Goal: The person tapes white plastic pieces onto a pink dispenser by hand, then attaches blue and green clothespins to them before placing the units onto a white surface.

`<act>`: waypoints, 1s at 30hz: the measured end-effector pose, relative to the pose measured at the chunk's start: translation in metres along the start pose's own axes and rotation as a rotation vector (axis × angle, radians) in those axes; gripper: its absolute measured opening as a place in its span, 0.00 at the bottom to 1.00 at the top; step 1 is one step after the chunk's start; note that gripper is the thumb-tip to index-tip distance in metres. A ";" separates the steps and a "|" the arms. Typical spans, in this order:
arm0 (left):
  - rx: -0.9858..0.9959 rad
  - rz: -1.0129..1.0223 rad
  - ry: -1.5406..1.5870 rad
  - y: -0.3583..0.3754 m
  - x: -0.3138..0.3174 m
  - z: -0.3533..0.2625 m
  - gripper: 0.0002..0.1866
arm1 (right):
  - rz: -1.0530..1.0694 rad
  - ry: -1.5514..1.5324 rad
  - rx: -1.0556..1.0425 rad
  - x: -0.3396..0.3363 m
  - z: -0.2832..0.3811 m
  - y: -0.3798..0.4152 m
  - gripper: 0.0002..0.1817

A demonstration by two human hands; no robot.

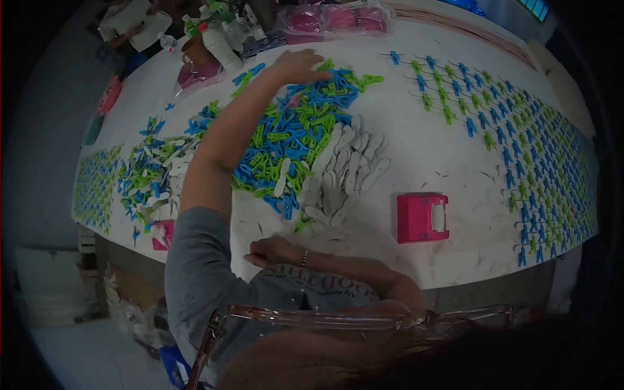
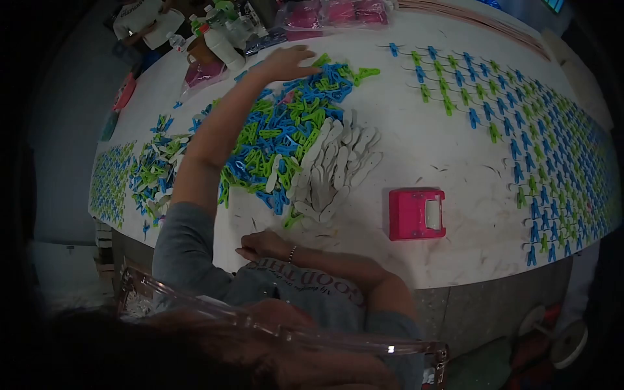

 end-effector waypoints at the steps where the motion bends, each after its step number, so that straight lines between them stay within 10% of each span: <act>1: -0.018 -0.025 0.013 -0.020 -0.012 -0.040 0.41 | 0.019 -0.019 0.022 -0.002 0.000 0.000 0.18; 6: -0.026 -0.152 0.012 -0.088 0.027 -0.136 0.32 | -0.044 -0.144 -0.114 0.001 -0.033 0.007 0.16; 9: -0.169 -0.055 0.062 -0.080 0.047 -0.126 0.21 | 0.149 -0.279 0.147 -0.004 -0.040 0.008 0.20; 11: -0.252 0.019 0.024 -0.072 0.058 -0.108 0.19 | 0.044 -0.011 -0.129 0.035 -0.103 0.012 0.28; 21: -0.504 0.256 -0.036 0.021 0.075 -0.018 0.19 | 0.048 0.107 -0.355 -0.019 0.018 0.011 0.16; 30: -0.692 0.467 -0.052 0.120 0.106 0.087 0.19 | 0.069 0.021 0.104 -0.013 0.026 0.002 0.14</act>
Point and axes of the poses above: each hand's wrist, its own y-axis away from the middle knuckle, its own x-axis out of the palm, z = x × y, the point moved 3 cm from there along -y, towards the middle knuckle, and after that the axes turned 15 degrees about -y, right-handed, at the moved point
